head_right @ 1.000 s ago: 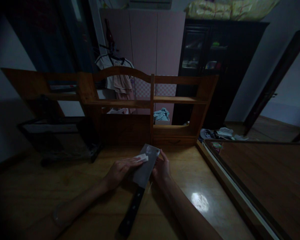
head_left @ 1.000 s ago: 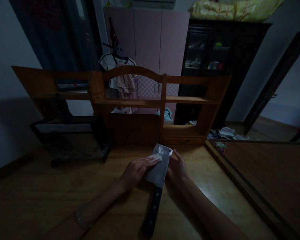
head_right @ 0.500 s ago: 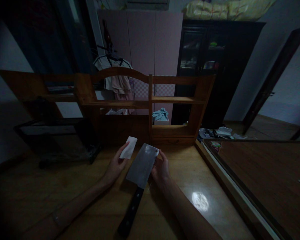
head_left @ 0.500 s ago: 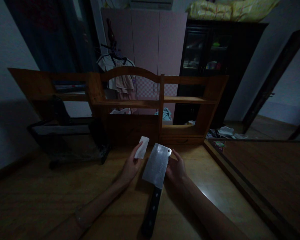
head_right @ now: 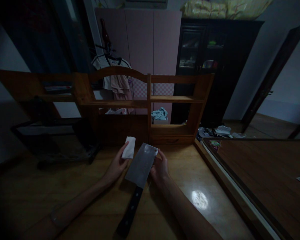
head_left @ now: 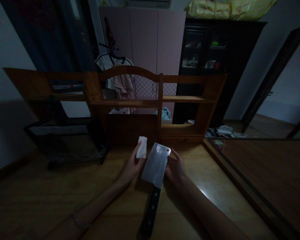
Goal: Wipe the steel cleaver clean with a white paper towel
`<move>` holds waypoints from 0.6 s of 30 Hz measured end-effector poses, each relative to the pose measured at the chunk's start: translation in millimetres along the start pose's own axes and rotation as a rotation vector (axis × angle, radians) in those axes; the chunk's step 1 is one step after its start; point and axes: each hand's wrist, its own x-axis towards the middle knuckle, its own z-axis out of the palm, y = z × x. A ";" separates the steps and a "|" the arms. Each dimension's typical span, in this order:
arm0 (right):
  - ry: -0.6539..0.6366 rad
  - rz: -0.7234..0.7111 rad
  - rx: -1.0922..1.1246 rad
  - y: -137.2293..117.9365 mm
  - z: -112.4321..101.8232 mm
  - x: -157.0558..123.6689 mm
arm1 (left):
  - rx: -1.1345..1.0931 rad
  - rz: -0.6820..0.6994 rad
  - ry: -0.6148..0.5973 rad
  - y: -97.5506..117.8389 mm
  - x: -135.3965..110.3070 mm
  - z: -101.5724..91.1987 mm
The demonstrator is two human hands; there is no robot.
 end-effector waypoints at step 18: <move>0.031 0.027 0.054 0.2 0.7 1.7 | -0.027 -0.033 0.031 -7.4 2.5 -1.3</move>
